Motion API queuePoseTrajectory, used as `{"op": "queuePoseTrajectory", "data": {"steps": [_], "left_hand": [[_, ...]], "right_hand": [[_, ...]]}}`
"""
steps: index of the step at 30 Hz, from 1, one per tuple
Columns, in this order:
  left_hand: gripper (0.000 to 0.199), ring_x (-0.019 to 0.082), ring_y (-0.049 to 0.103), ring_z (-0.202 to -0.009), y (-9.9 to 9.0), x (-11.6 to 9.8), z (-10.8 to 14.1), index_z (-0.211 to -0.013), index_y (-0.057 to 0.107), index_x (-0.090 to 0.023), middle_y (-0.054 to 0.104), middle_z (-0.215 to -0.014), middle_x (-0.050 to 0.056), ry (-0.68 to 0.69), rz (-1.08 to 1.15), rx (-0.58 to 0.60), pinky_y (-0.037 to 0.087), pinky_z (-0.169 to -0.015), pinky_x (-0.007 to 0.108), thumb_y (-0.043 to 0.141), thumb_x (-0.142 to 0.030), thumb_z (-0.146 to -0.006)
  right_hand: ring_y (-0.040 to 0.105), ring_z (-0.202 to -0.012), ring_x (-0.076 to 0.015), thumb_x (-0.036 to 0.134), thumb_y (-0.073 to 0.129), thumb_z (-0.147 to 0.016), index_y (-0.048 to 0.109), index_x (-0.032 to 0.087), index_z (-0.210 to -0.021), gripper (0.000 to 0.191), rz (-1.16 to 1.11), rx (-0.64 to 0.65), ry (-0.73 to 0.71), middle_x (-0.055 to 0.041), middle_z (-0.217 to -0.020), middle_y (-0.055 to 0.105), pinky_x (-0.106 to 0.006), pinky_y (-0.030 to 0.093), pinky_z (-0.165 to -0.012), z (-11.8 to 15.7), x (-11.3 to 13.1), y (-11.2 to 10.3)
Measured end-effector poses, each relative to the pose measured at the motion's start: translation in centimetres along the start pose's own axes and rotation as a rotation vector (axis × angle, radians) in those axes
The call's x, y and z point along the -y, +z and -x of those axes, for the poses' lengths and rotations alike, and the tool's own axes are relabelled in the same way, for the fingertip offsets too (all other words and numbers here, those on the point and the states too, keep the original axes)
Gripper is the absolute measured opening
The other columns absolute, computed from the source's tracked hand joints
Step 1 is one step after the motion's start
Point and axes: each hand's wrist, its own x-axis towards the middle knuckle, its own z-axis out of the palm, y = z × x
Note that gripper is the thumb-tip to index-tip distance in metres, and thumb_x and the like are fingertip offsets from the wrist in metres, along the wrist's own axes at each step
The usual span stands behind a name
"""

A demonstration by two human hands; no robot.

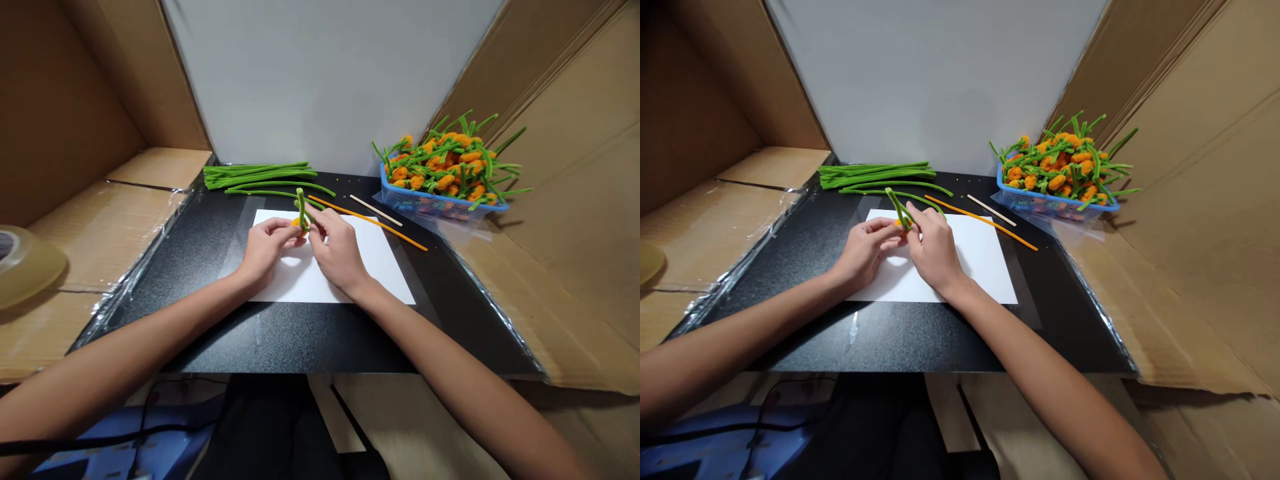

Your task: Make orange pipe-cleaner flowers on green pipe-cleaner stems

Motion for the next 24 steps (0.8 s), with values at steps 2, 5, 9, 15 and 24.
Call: {"op": "queuePoseTrajectory", "data": {"steps": [2, 5, 9, 15, 24], "left_hand": [[0.03, 0.016, 0.066, -0.07, -0.08, -0.04, -0.07, -0.071, 0.07, -0.011, 0.07, -0.075, 0.006, 0.007, -0.023, -0.002, 0.055, -0.076, 0.033, 0.089, -0.027, -0.054], [0.027, 0.016, 0.066, -0.072, -0.12, -0.04, -0.15, -0.07, 0.07, -0.011, 0.071, -0.076, 0.007, 0.009, -0.022, -0.013, 0.055, -0.075, 0.031, 0.087, -0.027, -0.057], [0.025, 0.016, 0.066, -0.072, -0.21, 0.21, -0.15, -0.072, 0.071, -0.01, 0.071, -0.076, 0.007, 0.023, -0.019, -0.003, 0.055, -0.076, 0.031, 0.086, -0.027, -0.059], [0.027, 0.016, 0.066, -0.068, -0.4, 0.53, -0.07, -0.079, 0.072, -0.011, 0.071, -0.079, 0.007, 0.048, -0.08, 0.051, 0.054, -0.073, 0.032, 0.085, -0.027, -0.061], [0.028, 0.016, 0.065, -0.072, -0.03, -0.22, -0.12, -0.078, 0.072, -0.009, 0.071, -0.081, 0.008, -0.017, 0.001, -0.006, 0.055, -0.076, 0.031, 0.085, -0.025, -0.058]], "right_hand": [[0.06, -0.076, -0.0154, 0.011, 0.056, -0.088, 0.066, 0.02, -0.118, 0.033, -0.113, -0.068, 0.069, -0.0025, -0.085, 0.065, -0.03, 0.05, -0.071, 0.01, 0.09, 0.02], [0.066, -0.078, -0.0156, 0.016, 0.063, -0.086, 0.07, 0.019, -0.101, 0.016, -0.241, -0.138, 0.141, -0.0027, -0.084, 0.071, -0.03, 0.053, -0.072, 0.04, 0.07, 0.1], [0.07, -0.08, -0.017, 0.018, 0.064, -0.086, 0.073, 0.019, -0.087, 0.009, -0.279, -0.137, 0.155, -0.0039, -0.087, 0.075, -0.032, 0.055, -0.077, 0.07, -0.2, 0.23], [0.069, -0.081, -0.0172, 0.011, 0.061, -0.085, 0.075, 0.018, -0.088, 0.016, -0.172, -0.093, 0.06, -0.0047, -0.088, 0.075, -0.032, 0.054, -0.075, -0.12, -0.62, 0.05], [0.069, -0.077, -0.0156, 0.015, 0.068, -0.083, 0.074, 0.019, -0.093, 0.013, -0.168, -0.072, 0.057, -0.0037, -0.089, 0.076, -0.031, 0.055, -0.075, -0.03, -0.48, -0.07]]}}
